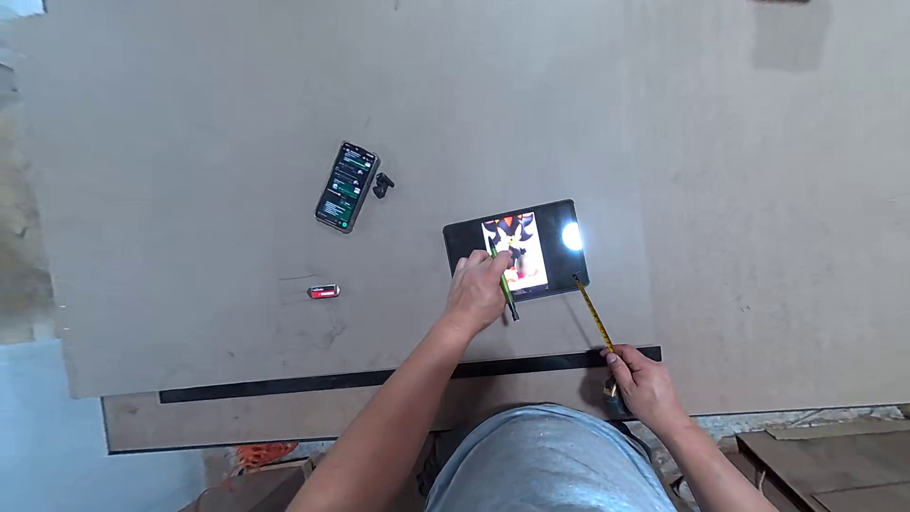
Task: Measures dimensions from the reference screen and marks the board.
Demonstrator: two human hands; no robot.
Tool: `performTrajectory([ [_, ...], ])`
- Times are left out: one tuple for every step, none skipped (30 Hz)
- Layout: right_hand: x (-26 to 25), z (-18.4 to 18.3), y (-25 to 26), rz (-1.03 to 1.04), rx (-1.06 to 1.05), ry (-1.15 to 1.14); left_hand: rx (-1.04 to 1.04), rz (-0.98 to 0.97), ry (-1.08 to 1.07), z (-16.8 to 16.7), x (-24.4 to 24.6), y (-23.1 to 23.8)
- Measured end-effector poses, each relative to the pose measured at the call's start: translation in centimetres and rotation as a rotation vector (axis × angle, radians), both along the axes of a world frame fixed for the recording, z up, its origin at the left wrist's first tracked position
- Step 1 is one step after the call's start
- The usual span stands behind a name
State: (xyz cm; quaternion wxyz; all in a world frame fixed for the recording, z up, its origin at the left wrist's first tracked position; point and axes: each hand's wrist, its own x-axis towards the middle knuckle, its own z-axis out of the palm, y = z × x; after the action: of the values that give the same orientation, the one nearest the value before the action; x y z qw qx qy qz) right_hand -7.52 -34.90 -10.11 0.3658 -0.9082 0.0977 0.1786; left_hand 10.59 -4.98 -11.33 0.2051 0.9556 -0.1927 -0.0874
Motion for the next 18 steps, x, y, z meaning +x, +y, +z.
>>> performTrajectory([
  [0.0,0.0,0.2,0.003,-0.002,-0.001,0.005,0.001,0.012,0.1,-0.1,0.0],
  [0.1,0.1,0.4,0.007,0.004,-0.002,0.013,0.003,0.029,0.2,-0.2,0.0],
  [0.2,0.1,0.7,0.01,0.003,-0.003,0.017,0.004,0.038,0.1,-0.4,0.1],
  [0.3,0.0,1.0,0.011,0.005,-0.007,0.021,0.004,0.043,0.0,-0.6,0.1],
  [0.4,0.0,1.4,0.013,0.01,-0.007,0.021,0.002,0.047,0.0,-0.9,0.2],
  [0.4,-0.1,1.7,0.018,0.015,-0.003,0.016,0.0,0.047,0.0,-1.2,0.2],
  [0.5,-0.1,2.0,0.022,0.017,0.001,0.011,-0.003,0.044,0.0,-1.4,0.2],
  [0.7,-0.1,2.3,0.025,0.017,0.006,0.009,-0.007,0.046,-0.1,-1.7,0.2],
  [0.8,-0.1,2.6,0.03,0.017,0.012,0.008,-0.011,0.051,-0.1,-1.9,0.3],
  [0.9,0.0,2.8,0.036,0.016,0.017,0.007,-0.013,0.053,-0.2,-1.9,0.3],
  [0.9,0.0,3.0,0.04,0.015,0.018,0.004,-0.013,0.053,-0.3,-2.0,0.4],
  [1.0,0.0,3.2,0.047,0.009,0.015,0.001,-0.012,0.054,-0.4,-1.9,0.4],
  [1.0,0.0,3.4,0.049,0.004,0.013,-0.002,-0.01,0.057,-0.4,-1.9,0.4],
  [1.0,0.0,3.7,0.047,0.0,0.017,-0.004,-0.011,0.062,-0.3,-1.8,0.4],
  [1.0,0.0,3.9,0.042,-0.006,0.015,-0.008,-0.012,0.063,-0.3,-1.8,0.3],
  [1.0,0.0,4.2,0.039,-0.012,0.016,-0.02,-0.014,0.058,-0.3,-1.9,0.4],
  [0.9,-0.1,4.5,0.033,-0.022,0.01,-0.046,-0.013,0.045,-0.3,-1.9,0.6],
  [0.9,-0.2,4.9,0.026,-0.029,-0.009,-0.075,-0.001,0.035,-0.3,-1.9,0.9],
])
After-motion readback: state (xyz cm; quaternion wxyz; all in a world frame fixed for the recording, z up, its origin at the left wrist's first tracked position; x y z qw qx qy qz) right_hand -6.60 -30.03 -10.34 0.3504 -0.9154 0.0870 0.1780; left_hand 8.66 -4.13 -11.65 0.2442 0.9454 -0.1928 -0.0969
